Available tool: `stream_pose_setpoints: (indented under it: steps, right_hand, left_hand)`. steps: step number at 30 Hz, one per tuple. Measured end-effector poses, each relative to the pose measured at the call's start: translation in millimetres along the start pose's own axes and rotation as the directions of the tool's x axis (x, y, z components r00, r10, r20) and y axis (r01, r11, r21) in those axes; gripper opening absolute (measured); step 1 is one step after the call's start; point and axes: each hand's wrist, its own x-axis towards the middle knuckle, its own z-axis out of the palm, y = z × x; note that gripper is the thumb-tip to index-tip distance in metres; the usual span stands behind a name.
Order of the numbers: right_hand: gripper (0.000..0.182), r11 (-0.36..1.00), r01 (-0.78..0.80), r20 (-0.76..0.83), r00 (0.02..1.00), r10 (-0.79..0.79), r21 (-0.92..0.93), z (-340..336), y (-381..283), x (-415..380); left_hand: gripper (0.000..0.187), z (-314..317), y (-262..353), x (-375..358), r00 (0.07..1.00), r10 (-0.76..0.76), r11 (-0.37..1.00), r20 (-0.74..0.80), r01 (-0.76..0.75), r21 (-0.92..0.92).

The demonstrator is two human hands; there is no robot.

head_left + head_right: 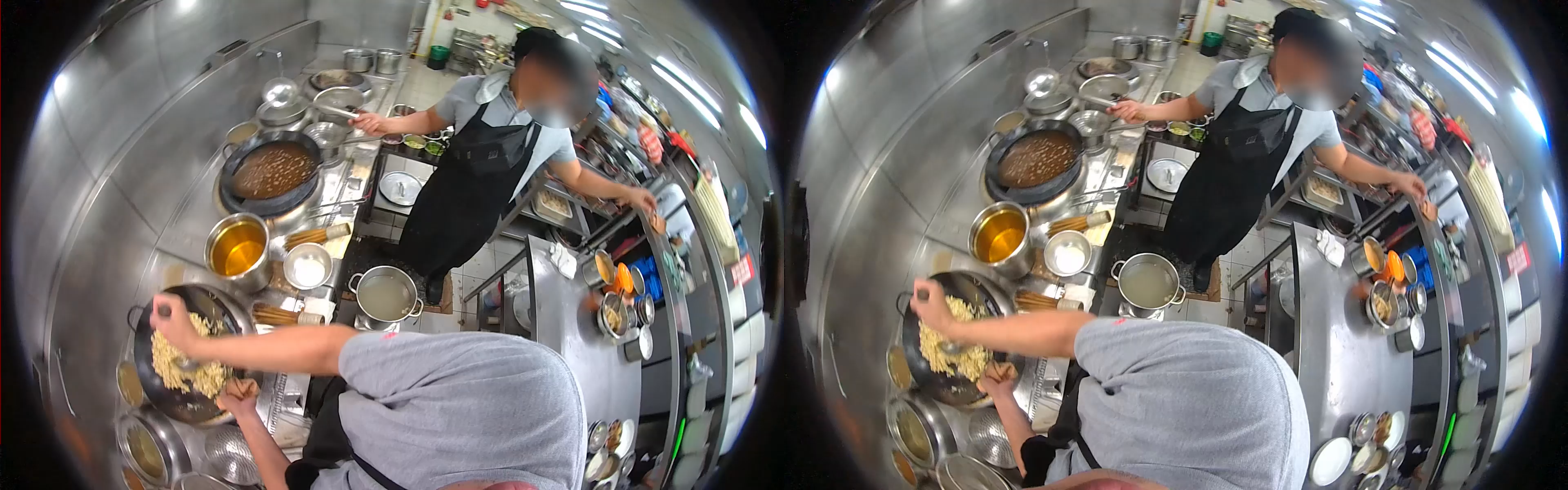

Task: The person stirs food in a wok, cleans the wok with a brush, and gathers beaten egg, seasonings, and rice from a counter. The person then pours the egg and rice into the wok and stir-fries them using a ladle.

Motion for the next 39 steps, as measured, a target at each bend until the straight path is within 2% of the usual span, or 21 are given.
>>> stream_pose_setpoints:
  steps: [2, 3, 5, 8, 9, 14, 15, 16, 17, 18, 21, 24, 25, 27, 29, 30, 31, 33, 35, 37, 39]
  right_hand:
    - [0.016, 0.98, 0.024, 0.004, 1.0, -0.025, 0.196, 51.5, -32.8, -19.2]
    - [0.017, 0.996, -0.036, -0.007, 0.999, 0.037, 0.084, 0.2, -73.6, -117.2]
    - [0.017, 0.982, -0.189, 0.413, 0.894, 0.173, -0.002, -9.7, -76.3, -140.9]
    - [0.016, 0.996, 0.082, 0.436, 0.895, -0.092, 0.042, 13.3, -9.3, -94.2]
    - [0.015, 0.989, 0.148, 0.132, 0.98, -0.146, -0.004, 32.9, 11.2, -85.0]
    - [0.015, 0.998, 0.05, 0.32, 0.946, -0.057, 0.031, 8.0, -36.1, -26.6]
    - [0.02, 0.985, 0.149, 0.301, 0.946, -0.117, -0.085, 5.1, 22.0, -28.1]
    - [0.018, 0.998, -0.059, 0.359, 0.932, 0.044, 0.031, -9.9, 2.2, -14.7]
    - [0.019, 0.954, -0.274, 0.406, 0.891, 0.203, 0.124, -25.6, -21.1, 0.2]
    - [0.015, 0.864, -0.503, 0.347, 0.814, 0.466, 0.02, -31.4, -24.6, 15.7]
    - [0.024, 0.794, -0.528, 0.509, 0.793, 0.335, 0.301, -18.2, -76.6, 39.9]
    - [0.02, 0.871, -0.392, 0.545, 0.818, 0.184, 0.296, -5.6, -95.4, 0.3]
    - [0.019, 0.923, -0.303, 0.499, 0.853, 0.151, 0.238, -4.7, -79.7, -20.7]
    - [0.016, 0.952, -0.06, 0.555, 0.822, -0.124, 0.3, -11.5, -50.1, -32.7]
    - [0.016, 0.932, 0.043, 0.633, 0.722, -0.279, 0.361, -14.2, -72.9, -31.0]
    - [0.015, 0.913, 0.038, 0.635, 0.706, -0.313, 0.406, -10.2, -83.8, -26.8]
    - [0.016, 0.919, -0.033, 0.627, 0.74, -0.243, 0.394, -5.1, -73.1, -14.4]
    - [0.018, 0.899, -0.379, 0.617, 0.767, 0.175, 0.217, 12.9, -59.7, 20.2]
    - [0.019, 0.858, -0.482, 0.629, 0.726, 0.279, 0.176, 31.9, -71.1, 31.2]
    - [0.017, 0.875, -0.467, 0.647, 0.708, 0.283, 0.129, 54.4, -79.3, 18.2]
    - [0.015, 0.969, -0.195, 0.618, 0.784, 0.06, 0.154, 61.2, -24.5, -7.5]
  left_hand:
    - [0.049, 23.3, 24.5, 14.5, 0.903, 0.084, 0.993, -0.421, -0.039, 0.114]
    - [0.048, 31.2, -17.9, -16.1, 0.775, 0.073, 0.995, -0.628, -0.015, 0.097]
    - [0.048, 53.6, -12.8, -13.6, 0.673, 0.085, 0.989, -0.735, 0.03, 0.143]
    - [0.048, 83.3, -3.6, -3.2, 0.568, 0.094, 0.988, -0.817, 0.05, 0.148]
    - [0.048, 89.3, -3.3, 0.7, 0.54, 0.091, 0.989, -0.837, 0.052, 0.141]
    - [0.047, 95.3, -40.7, 10.4, 0.627, 0.19, 0.979, -0.756, -0.062, 0.194]
    - [0.037, 20.0, -33.8, -7.9, 0.999, 0.044, 0.999, -0.032, -0.044, -0.008]
    - [0.032, 105.5, -49.3, 6.3, 0.655, 0.12, 0.991, -0.746, -0.118, 0.056]
    - [0.032, 145.1, -55.1, 8.6, 0.488, 0.044, 0.987, -0.872, -0.154, -0.037]
    - [0.026, 136.6, -57.0, -18.3, 0.735, -0.058, 0.993, -0.676, -0.025, -0.112]
    - [0.024, 282.1, -44.4, -19.7, 0.405, -0.108, 0.98, -0.908, -0.112, -0.166]
    - [0.018, 242.1, -54.8, -23.6, 0.441, 0.11, 0.989, -0.891, -0.142, 0.052]
    - [0.015, 163.4, -80.5, -39.9, 0.444, 0.296, 0.952, -0.846, -0.213, 0.221]
    - [0.011, 112.6, -103.9, -66.1, 0.504, 0.386, 0.922, -0.773, -0.189, 0.337]
    - [0.007, 62.7, -134.2, -95.6, 0.539, 0.301, 0.953, -0.787, -0.192, 0.233]
    - [0.004, 89.5, -143.5, -101.5, 0.458, 0.124, 0.986, -0.88, -0.155, 0.059]
    - [0.009, 134.2, -145.8, -101.3, 0.368, -0.065, 0.983, -0.927, -0.137, -0.124]
    - [0.005, 208.9, -153.0, -78.1, 0.277, 0.041, 0.977, -0.96, -0.213, -0.02]
    - [0.015, 270.0, -97.7, -68.2, 0.748, -0.031, 0.948, -0.663, -0.19, -0.257]
    - [0.013, 246.3, -60.5, -48.7, 0.647, 0.07, 0.955, -0.759, -0.263, -0.137]
    - [0.01, 205.7, -79.5, -45.0, 0.425, 0.292, 0.95, -0.857, -0.233, 0.207]
